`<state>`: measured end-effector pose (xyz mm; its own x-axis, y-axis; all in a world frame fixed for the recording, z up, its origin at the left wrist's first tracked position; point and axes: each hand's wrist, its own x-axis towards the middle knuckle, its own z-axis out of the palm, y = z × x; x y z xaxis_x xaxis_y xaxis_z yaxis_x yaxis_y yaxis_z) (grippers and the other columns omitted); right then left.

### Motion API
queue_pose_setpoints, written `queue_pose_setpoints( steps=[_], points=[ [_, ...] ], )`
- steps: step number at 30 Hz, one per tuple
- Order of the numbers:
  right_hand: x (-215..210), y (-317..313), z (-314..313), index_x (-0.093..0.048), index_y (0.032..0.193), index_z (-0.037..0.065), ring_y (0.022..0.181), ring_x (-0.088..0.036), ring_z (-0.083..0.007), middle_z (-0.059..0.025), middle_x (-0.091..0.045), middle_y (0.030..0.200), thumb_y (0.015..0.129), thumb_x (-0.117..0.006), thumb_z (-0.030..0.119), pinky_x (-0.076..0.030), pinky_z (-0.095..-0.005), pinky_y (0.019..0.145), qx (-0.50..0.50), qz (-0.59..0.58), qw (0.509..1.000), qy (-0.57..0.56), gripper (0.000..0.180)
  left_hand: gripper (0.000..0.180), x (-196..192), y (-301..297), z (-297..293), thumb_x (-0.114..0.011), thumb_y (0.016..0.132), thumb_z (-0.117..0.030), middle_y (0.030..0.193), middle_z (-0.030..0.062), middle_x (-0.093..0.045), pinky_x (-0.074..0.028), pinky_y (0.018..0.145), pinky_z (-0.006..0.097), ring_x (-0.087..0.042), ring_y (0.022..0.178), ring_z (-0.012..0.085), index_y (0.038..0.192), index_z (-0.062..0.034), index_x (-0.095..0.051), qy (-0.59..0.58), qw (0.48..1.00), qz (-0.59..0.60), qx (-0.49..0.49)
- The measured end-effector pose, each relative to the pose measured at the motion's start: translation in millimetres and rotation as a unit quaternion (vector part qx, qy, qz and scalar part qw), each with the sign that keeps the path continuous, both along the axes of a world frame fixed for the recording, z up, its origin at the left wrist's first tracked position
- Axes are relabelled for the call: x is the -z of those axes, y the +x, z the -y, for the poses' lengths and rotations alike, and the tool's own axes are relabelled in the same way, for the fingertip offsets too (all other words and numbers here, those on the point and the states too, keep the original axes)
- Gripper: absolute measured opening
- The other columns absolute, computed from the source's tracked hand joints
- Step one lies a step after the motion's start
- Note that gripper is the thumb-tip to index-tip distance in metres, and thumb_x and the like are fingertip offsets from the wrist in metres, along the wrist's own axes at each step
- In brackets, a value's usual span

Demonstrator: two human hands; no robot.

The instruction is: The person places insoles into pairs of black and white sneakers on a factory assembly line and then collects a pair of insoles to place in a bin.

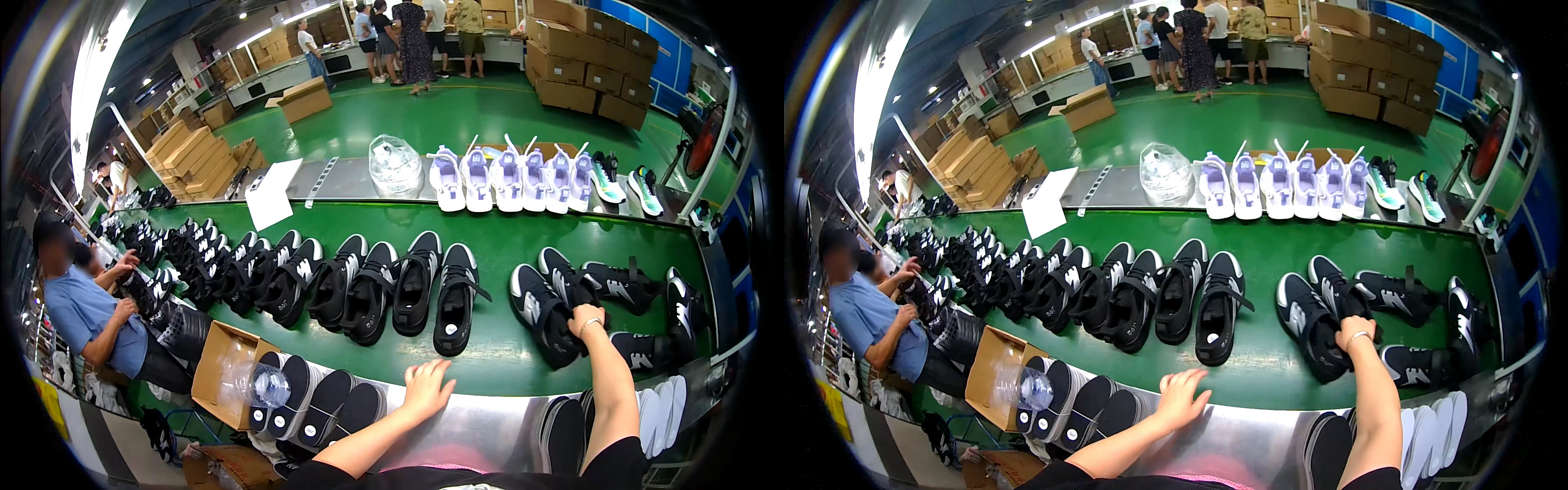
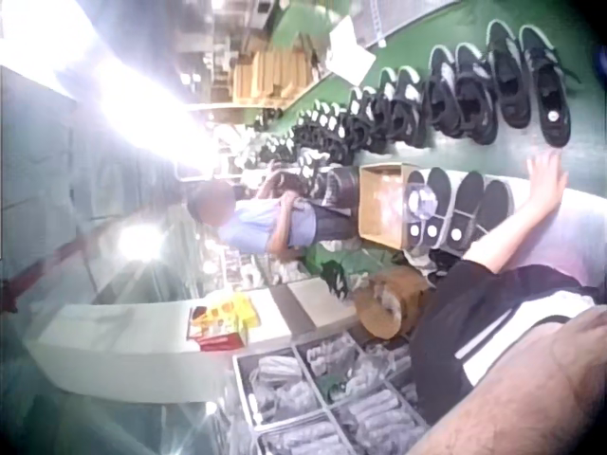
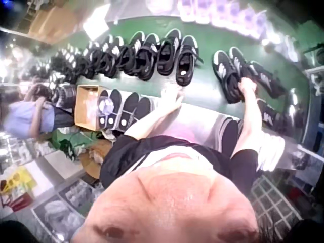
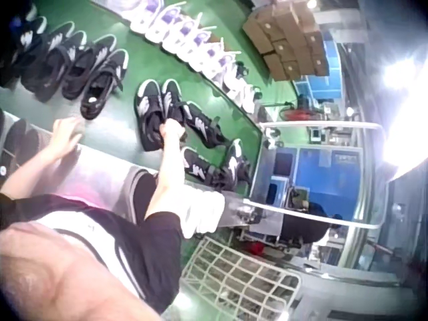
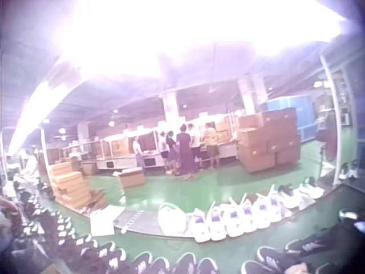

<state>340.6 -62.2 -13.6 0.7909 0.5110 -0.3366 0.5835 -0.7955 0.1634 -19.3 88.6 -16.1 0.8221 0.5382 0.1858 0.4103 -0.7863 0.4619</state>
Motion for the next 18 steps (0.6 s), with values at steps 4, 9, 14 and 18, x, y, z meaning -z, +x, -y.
queue_pose_setpoints(
  steps=[4,9,14,18],
  points=[
    [-42,-57,-15,-0.063,0.083,0.005,0.081,-0.061,-0.0310,-0.0158,-0.062,0.090,0.072,-0.056,0.033,-0.047,-0.0414,0.070,-0.009,0.021,0.989,0.148,0.031,0.048,-7,3,15,-0.059,0.079,-0.029,0.115,0.0133,-0.050,-0.034,0.090,0.042,-0.047,0.109,0.0260,0.119,-0.0058,-0.045,-0.190,0.981,0.031,0.039],
    [-95,-169,1,-0.061,0.074,0.003,0.071,-0.060,-0.0324,-0.0173,-0.059,0.078,0.072,-0.057,0.034,-0.048,-0.0421,0.065,-0.055,0.030,0.964,0.257,0.031,0.077,-46,16,49,-0.062,0.078,-0.039,0.131,0.0196,-0.031,-0.032,0.096,0.039,-0.034,0.120,0.0308,0.133,-0.0021,-0.023,-0.401,0.898,0.173,0.050],
    [-79,-257,44,-0.064,0.071,0.006,0.066,-0.061,-0.0292,-0.0143,-0.060,0.072,0.073,-0.056,0.033,-0.046,-0.0419,0.062,-0.062,-0.001,0.979,0.194,0.029,0.107,-10,-16,97,-0.067,0.067,-0.050,0.129,0.0293,-0.023,-0.022,0.103,0.040,-0.024,0.123,0.0382,0.130,0.0103,-0.006,-0.416,0.897,0.143,0.040],
    [-51,-306,76,-0.064,0.082,0.005,0.070,-0.061,-0.0301,-0.0169,-0.061,0.079,0.072,-0.055,0.040,-0.047,-0.0415,0.064,-0.081,-0.042,0.991,0.098,0.037,0.103,54,-51,113,-0.065,0.067,-0.050,0.132,0.0319,-0.020,-0.023,0.103,0.040,-0.022,0.126,0.0401,0.130,0.0094,-0.010,-0.549,0.833,-0.017,0.065]
  ],
)
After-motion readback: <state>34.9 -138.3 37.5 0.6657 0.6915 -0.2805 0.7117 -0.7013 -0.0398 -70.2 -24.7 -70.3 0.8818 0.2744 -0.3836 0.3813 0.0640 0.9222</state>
